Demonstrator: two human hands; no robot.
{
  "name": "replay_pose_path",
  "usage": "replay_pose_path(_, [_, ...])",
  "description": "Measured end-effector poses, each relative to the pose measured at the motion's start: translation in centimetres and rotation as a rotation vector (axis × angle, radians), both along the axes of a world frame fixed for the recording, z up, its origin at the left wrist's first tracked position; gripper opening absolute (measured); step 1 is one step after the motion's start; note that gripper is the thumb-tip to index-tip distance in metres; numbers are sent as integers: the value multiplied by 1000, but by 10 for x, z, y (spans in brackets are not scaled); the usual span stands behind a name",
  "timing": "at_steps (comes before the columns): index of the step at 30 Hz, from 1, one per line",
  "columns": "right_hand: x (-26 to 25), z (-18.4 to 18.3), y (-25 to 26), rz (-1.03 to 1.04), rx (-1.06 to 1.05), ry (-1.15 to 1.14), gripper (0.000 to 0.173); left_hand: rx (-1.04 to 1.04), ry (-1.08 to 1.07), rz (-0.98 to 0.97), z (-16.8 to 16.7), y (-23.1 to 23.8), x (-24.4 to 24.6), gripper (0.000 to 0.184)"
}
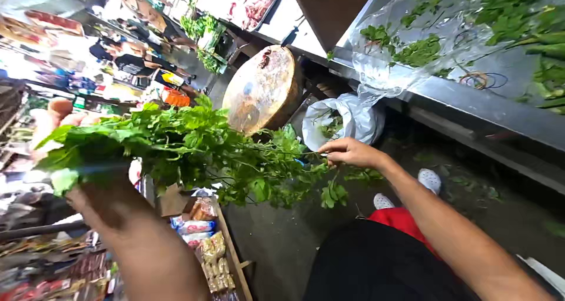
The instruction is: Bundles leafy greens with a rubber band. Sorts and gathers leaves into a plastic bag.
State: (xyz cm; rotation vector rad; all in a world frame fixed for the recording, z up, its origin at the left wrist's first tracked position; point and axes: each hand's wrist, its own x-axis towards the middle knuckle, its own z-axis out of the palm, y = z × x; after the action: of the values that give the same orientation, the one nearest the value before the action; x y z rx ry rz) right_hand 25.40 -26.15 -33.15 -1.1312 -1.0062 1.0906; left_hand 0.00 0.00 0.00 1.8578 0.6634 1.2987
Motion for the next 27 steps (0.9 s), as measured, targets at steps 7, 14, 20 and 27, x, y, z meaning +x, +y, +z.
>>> replay_pose_path(7, [-1,36,1,70,35,-340,31,-41,51,-21,-21,40,20,36])
replay_pose_path(14, [5,65,29,-20,121,-691,14,-192,54,-45,-35,115,42,36])
replay_pose_path(20, [10,58,43,-6,-37,-580,23,-283,-16,-176,-20,89,43,39])
replay_pose_path(27, [9,46,55,78,-217,-553,24,-435,-157,-846,-21,55,29,61])
